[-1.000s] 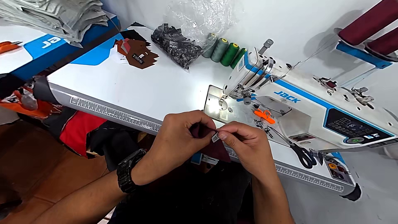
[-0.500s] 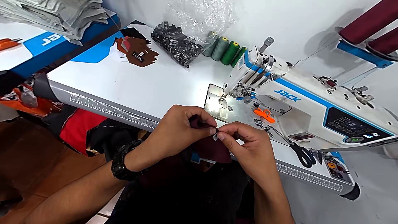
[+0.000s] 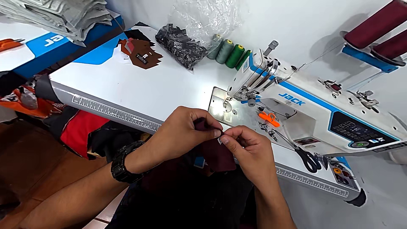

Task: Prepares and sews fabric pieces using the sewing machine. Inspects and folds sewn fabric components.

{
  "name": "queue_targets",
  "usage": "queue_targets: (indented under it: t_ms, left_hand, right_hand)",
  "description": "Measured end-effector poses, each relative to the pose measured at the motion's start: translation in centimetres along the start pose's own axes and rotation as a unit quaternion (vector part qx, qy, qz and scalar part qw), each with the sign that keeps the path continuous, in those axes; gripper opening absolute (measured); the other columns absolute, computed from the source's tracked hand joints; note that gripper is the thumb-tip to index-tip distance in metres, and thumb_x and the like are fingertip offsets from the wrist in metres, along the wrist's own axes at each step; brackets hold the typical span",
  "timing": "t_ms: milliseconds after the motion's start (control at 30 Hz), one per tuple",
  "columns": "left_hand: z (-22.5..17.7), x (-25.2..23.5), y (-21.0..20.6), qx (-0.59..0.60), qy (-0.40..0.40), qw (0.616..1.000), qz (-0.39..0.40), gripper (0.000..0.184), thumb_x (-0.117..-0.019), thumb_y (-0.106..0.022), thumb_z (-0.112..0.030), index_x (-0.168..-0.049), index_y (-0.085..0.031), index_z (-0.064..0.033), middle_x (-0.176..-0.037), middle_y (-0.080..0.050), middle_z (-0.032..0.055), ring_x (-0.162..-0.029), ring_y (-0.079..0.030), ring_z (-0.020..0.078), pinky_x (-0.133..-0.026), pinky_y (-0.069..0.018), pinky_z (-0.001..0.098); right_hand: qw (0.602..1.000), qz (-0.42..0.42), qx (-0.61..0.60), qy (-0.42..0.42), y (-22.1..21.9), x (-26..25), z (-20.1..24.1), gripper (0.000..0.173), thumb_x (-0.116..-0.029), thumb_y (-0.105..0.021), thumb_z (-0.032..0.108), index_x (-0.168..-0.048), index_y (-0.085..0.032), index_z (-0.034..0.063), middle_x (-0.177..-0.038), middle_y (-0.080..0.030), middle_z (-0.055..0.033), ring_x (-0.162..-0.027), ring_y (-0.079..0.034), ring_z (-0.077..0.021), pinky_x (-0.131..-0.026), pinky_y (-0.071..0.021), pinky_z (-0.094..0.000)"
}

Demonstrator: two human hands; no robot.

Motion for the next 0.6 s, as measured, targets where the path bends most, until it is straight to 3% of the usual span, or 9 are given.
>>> queue_targets:
  t_ms: [367, 467, 600]
  left_hand:
    - [0.6, 0.1, -0.1, 0.009, 0.016, 1.0, 0.008, 0.008, -0.0888, -0.079, -0.012, -0.096, -0.08, -0.0153, -0.077, -0.072, -0.0049, -0.065, -0.064, 0.0039, -0.052, -0.0497, 0.0173]
    - [0.9, 0.1, -0.3, 0.061, 0.044, 0.996, 0.043, 0.02, -0.083, -0.083, -0.008, -0.102, -0.079, -0.0124, -0.084, -0.075, -0.0006, -0.072, -0.069, 0.0081, -0.058, -0.0562, 0.0203]
    - [1.1, 0.0, -0.4, 0.051, 0.046, 0.997, 0.042, 0.023, -0.0787, -0.086, -0.006, -0.099, -0.078, -0.0127, -0.083, -0.075, -0.0014, -0.071, -0.069, 0.008, -0.057, -0.0561, 0.0204]
  right_hand:
    - [0.998, -0.055, 0.041, 0.012, -0.7, 0.9, -0.1, 0.009, -0.0953, -0.07, 0.025, -0.094, -0.068, 0.0169, -0.079, -0.064, 0.0072, -0.065, -0.061, -0.0034, -0.052, -0.0514, -0.0174]
    - [0.997, -0.062, 0.036, 0.013, -0.6, 1.1, 0.0, 0.008, -0.0946, -0.071, 0.025, -0.093, -0.068, 0.0175, -0.079, -0.063, 0.0072, -0.063, -0.059, -0.0033, -0.051, -0.0502, -0.0174]
    - [0.998, -0.053, 0.016, 0.007, -0.9, 0.9, -0.3, 0.008, -0.0956, -0.071, 0.024, -0.093, -0.069, 0.0164, -0.079, -0.064, 0.0062, -0.063, -0.06, -0.0039, -0.051, -0.0506, -0.0173]
Point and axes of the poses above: each hand's wrist, its own x-axis away from the middle knuckle, its own y-axis out of the back of the hand, z = x × y, the point moved 9 cm from there along -x, towards the middle knuckle
